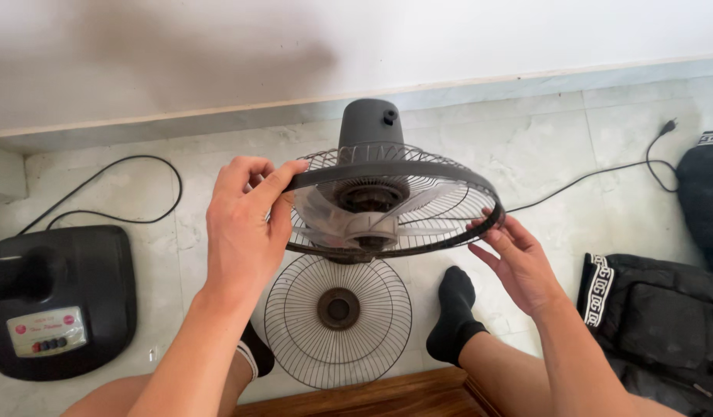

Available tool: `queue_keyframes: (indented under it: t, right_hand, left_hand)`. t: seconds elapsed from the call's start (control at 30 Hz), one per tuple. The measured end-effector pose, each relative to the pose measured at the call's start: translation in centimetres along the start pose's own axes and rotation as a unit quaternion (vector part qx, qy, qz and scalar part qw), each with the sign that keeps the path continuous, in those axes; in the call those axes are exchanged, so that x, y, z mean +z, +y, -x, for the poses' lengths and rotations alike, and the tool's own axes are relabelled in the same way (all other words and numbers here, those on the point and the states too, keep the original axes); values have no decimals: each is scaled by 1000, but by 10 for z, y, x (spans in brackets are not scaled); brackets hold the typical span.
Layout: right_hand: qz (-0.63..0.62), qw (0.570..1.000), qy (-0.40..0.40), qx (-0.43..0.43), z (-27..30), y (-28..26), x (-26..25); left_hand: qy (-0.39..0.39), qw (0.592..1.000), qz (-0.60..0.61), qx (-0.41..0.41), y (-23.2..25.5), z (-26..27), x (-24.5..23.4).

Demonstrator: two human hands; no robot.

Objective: The person fits a black plastic retaining ring around a wire fan grill and then positions the grill onto the front of a floor fan by hand.

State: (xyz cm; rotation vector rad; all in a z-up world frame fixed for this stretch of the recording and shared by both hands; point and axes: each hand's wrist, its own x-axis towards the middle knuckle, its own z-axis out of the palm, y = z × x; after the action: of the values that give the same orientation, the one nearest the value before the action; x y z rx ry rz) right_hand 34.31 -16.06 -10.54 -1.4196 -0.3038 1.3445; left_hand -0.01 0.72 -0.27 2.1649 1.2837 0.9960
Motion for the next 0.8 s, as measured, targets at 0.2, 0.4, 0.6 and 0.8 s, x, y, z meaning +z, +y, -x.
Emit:
queue_keyframes:
  t: [0.2, 0.4, 0.6, 0.8]
  right_hand:
    - [106, 994, -16, 24, -2, -1, -20]
    - [213, 976, -20, 41, -8, -7, -24]
    - [309, 947, -85, 0, -11, -17, -13]
    - [489, 871, 28, 23, 15, -61, 35]
  left_hand:
    - [0, 1000, 9, 8, -2, 1, 1]
    - [23, 999, 18, -24, -7, 0, 3]
    - [50, 999, 15, -10, -16, -5, -2]
    - [47, 999, 5, -13, -9, -3, 2]
